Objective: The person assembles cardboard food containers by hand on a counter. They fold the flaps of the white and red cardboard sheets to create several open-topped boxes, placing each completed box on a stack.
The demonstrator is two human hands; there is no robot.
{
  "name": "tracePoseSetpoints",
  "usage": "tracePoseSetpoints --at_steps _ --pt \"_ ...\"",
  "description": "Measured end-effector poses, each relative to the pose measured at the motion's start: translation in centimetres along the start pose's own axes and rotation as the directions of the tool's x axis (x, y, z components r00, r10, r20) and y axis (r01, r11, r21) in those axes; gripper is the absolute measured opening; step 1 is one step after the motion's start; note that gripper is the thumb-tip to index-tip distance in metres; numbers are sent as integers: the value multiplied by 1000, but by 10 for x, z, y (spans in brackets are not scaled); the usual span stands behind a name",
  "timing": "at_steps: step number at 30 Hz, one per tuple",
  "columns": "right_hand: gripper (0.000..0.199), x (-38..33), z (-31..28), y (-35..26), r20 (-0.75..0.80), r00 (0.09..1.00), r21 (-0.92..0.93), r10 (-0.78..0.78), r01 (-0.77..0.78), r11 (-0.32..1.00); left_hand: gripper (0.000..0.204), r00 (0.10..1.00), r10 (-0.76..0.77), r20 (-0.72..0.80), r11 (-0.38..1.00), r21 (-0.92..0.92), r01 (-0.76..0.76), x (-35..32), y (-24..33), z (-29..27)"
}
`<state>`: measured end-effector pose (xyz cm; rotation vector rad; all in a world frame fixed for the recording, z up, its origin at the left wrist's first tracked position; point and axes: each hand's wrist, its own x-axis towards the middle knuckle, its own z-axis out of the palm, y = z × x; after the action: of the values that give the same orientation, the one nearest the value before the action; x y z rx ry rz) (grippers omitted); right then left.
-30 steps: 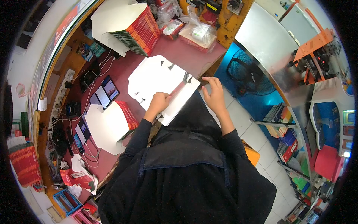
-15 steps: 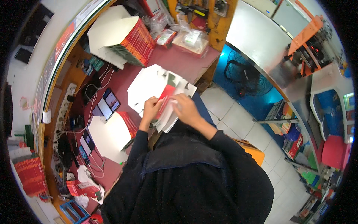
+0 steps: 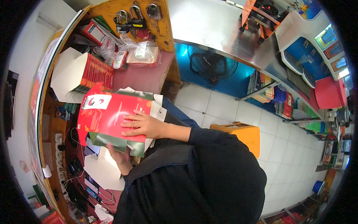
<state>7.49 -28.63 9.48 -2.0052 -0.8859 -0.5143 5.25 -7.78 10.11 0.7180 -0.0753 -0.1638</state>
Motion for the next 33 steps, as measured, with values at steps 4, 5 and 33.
tracePoseSetpoints --at_steps 4,5,33 --pt "51 18 -23 -23 -1 999 95 32 -31 995 49 984 -27 -178 975 211 65 17 22 19" --pt "50 21 -19 -20 -37 996 383 85 -65 922 39 986 -15 -166 995 97 31 19 21 24" --pt "97 49 -18 -54 37 991 -196 128 -119 973 47 944 327 48 930 163 -331 12 -16 70"
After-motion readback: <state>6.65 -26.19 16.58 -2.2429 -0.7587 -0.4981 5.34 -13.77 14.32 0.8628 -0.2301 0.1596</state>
